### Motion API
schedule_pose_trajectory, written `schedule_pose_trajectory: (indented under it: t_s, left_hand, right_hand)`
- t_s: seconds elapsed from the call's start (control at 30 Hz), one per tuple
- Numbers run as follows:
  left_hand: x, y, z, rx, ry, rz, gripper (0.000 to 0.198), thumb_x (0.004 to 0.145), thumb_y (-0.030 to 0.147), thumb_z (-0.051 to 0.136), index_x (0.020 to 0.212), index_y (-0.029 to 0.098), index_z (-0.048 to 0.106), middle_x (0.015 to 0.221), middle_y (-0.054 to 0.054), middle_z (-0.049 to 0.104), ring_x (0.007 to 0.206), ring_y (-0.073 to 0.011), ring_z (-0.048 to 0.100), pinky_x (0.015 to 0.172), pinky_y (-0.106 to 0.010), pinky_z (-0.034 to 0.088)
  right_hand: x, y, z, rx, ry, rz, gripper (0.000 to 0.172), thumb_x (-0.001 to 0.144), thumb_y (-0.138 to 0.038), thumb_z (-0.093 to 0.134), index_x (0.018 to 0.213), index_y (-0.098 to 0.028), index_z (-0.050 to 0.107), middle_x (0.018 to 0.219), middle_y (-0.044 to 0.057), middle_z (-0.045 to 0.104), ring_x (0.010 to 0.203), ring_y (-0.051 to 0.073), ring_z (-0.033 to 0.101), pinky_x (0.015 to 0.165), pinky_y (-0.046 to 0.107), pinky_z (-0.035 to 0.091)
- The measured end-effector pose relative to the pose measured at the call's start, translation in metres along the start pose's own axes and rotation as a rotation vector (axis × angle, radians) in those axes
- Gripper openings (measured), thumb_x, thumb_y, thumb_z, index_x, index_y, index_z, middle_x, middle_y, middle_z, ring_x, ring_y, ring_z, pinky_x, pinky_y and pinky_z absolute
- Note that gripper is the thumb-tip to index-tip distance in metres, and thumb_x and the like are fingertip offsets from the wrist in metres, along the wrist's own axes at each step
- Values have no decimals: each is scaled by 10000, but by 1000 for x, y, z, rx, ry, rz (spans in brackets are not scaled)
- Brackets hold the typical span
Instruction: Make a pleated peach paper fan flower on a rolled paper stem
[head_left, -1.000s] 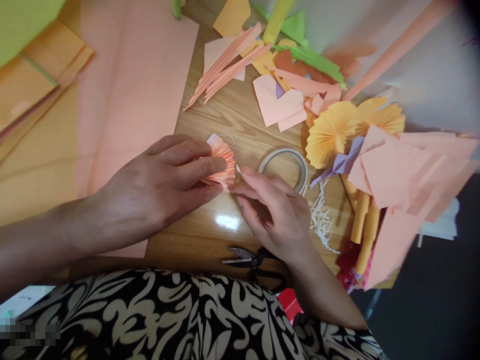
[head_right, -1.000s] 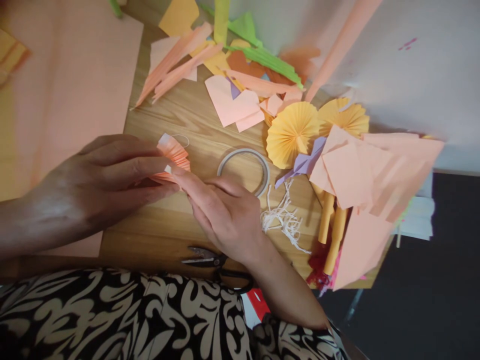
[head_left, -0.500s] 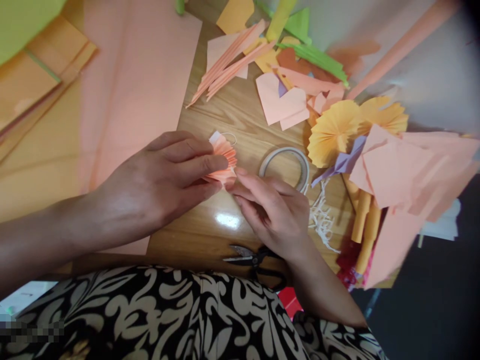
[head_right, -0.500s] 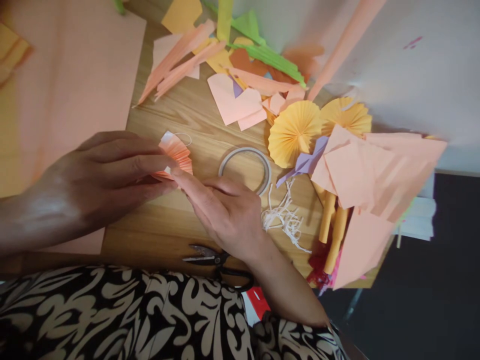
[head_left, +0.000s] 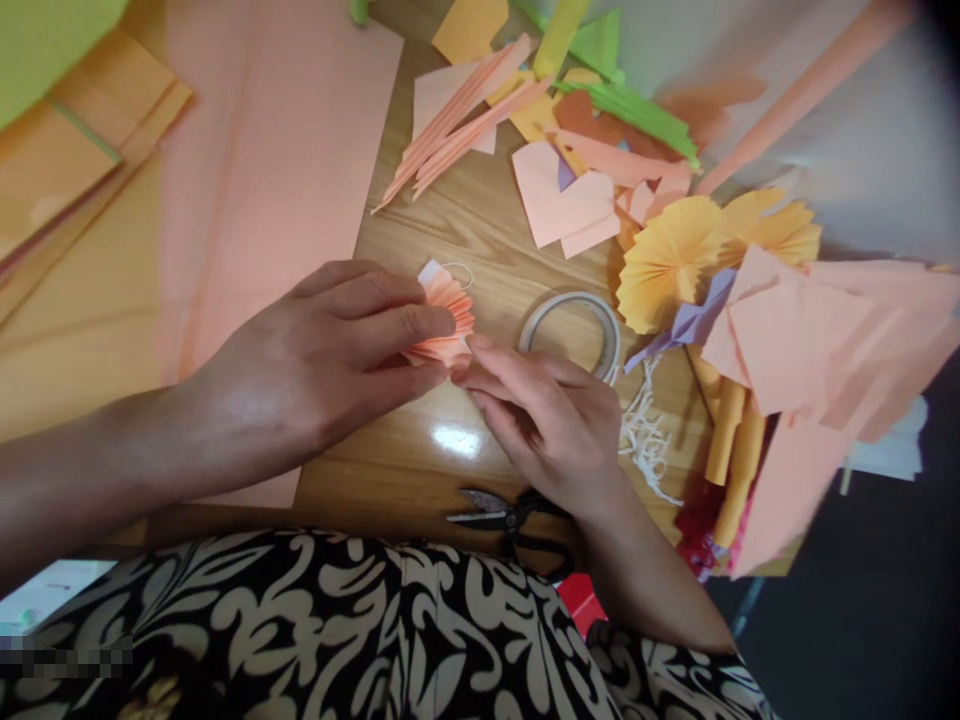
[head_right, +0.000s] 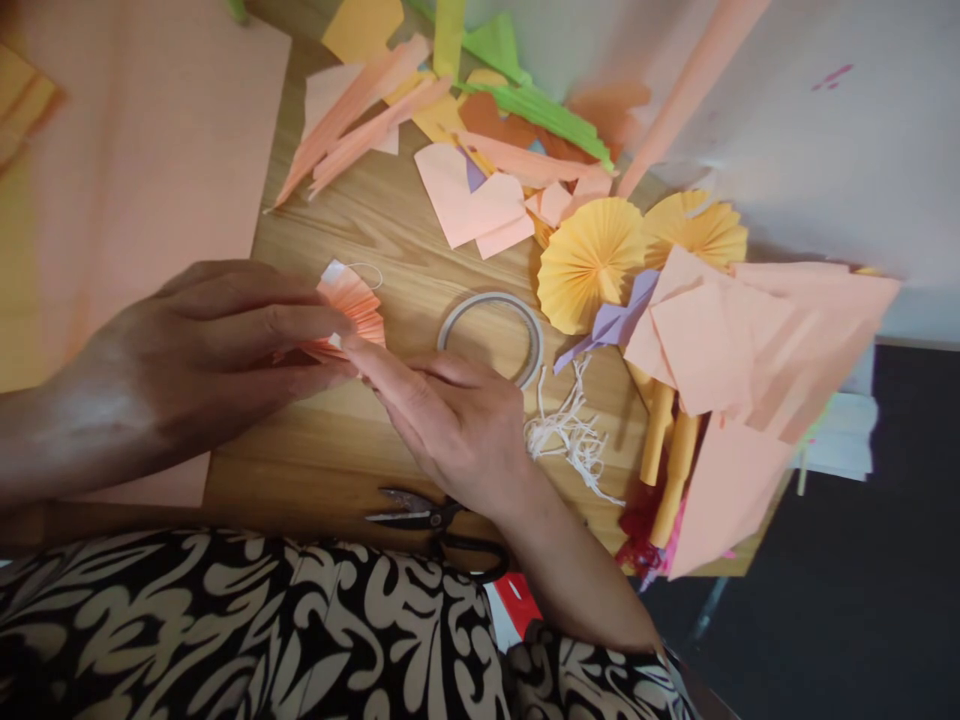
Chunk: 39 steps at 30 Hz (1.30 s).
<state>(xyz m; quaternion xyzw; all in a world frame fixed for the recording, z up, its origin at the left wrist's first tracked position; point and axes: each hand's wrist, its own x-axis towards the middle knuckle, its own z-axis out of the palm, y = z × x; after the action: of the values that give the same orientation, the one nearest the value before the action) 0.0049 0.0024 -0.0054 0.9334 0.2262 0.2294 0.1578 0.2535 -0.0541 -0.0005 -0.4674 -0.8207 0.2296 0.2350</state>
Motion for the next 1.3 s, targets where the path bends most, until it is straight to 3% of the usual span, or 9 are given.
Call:
schedule_pose_trajectory:
  t_s: [0.27, 0.43, 0.6, 1.0, 1.3]
  left_hand:
    - [1, 0, 1, 15, -3, 5, 216, 1091, 215, 448, 1059, 152, 652, 1245, -69, 695, 1184, -282, 632, 1008, -470, 548]
    - [1, 1, 0, 15, -33, -32, 236, 1098, 229, 428, 1029, 191, 651, 1256, -32, 700, 1200, -248, 623, 1048, -429, 518]
    - [-2, 1, 0, -15, -23, -56, 257, 1095, 248, 423, 990, 234, 658, 1252, -4, 694, 1221, -230, 606, 1094, -403, 479]
    - [0, 1, 1, 31, -10, -27, 194, 1088, 244, 459, 1105, 195, 645, 1233, -43, 718, 1204, -251, 626, 1036, -409, 528]
    - [1, 3, 0, 12, -25, -14, 226, 1076, 206, 441, 1097, 164, 662, 1260, -84, 707, 1159, -260, 617, 1033, -432, 503]
  right_hand:
    - [3, 0, -1, -25, 19, -44, 751, 968, -110, 655, 1595, -391, 352, 1146, -57, 811, 949, 156, 782, 857, 296, 639]
    - [2, 0, -1, -40, 7, -11, 737, 987, -134, 627, 1601, -414, 331, 1138, -64, 810, 1016, 173, 782, 913, 334, 642]
    - [3, 0, -1, -24, 24, -44, 722, 973, -109, 648, 1590, -358, 368, 1133, -46, 814, 1015, 157, 779, 919, 302, 635]
    - [-1, 1, 0, 14, -28, 28, 786, 984, -142, 627, 1615, -464, 288, 1198, -61, 790, 1059, 186, 773, 972, 356, 632]
    - [2, 2, 0, 9, 6, -31, 752, 975, -102, 635, 1601, -402, 348, 1195, -57, 794, 1019, 165, 768, 916, 318, 626]
